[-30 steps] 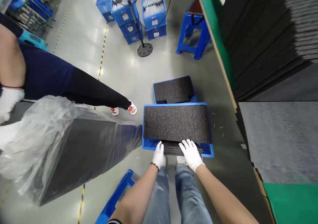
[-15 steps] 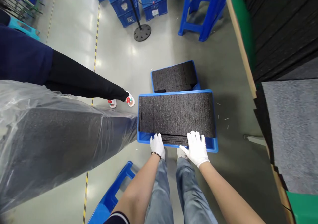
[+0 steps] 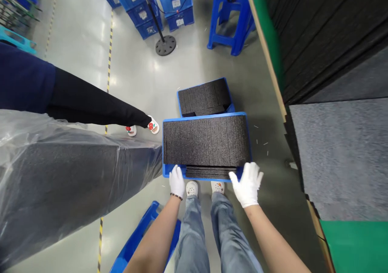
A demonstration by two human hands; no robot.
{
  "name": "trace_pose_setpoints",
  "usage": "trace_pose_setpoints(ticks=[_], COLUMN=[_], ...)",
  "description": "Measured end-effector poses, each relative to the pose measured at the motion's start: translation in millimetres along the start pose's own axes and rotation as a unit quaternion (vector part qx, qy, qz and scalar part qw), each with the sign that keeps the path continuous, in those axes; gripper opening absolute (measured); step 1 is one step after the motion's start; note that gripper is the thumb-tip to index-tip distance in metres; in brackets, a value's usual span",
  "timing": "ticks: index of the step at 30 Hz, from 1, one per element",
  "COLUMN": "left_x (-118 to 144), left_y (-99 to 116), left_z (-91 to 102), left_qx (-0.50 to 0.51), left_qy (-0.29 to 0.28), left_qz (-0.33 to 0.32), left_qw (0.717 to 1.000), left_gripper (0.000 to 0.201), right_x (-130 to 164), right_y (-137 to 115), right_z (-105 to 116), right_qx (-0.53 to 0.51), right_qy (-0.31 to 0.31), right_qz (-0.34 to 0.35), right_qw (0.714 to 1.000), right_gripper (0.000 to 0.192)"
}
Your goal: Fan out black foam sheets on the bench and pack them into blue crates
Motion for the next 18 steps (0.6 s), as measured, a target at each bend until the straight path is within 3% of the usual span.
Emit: trace_pose_setpoints(ticks=[3,6,8,12,16,18], left_x=[-7.5,-24.5,-42.2,-71.9,-87.4,-96.0], left_y=[-14.6,-25.5,-28.6,-21.5,-21.2,-27.8], left_z=[33.4,59.1,56.4,33.9,37.2,40.7], left_qx=[0.003,-0.003,-0.010,0.000,0.018,0.029], left_qy=[0.083,0.170,0.149,0.046,0.046,0.048], left_qz=[-0.002,-0.002,0.008,0.014,0.038,0.065], left_qw=[0.997,0.985,0.989,0.999,0.998,0.996], left_gripper=[0.053,0.055,0.055,0.050,0.057,0.061], right_x=[-4.0,-20.2,-36.7,-54.1,-28.4,-4.8], right_y=[44.9,49.4,34.2,15.5,65.3,84.7], right_z=[7.3,5.2,-2.3,-26.1,-20.3,-18.3], right_qx=[-0.028,-0.040,-0.033,-0.038,-0.066,-0.080], right_qy=[0.040,0.047,0.024,-0.053,0.007,0.007], right_qz=[-0.135,-0.151,-0.120,-0.092,-0.218,-0.234], right_qw=[0.990,0.987,0.992,0.994,0.974,0.969], right_gripper=[0.074,0.075,0.072,0.071,0.078,0.073])
Point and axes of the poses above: each hand's wrist, its own x-axis away from the middle knuckle, its own z-axis out of the back of the hand, y = z × x, the point moved 9 cm from there along -x, towards the middle knuckle, and after that the axes turned 11 degrees about y, right-handed, at the moved point
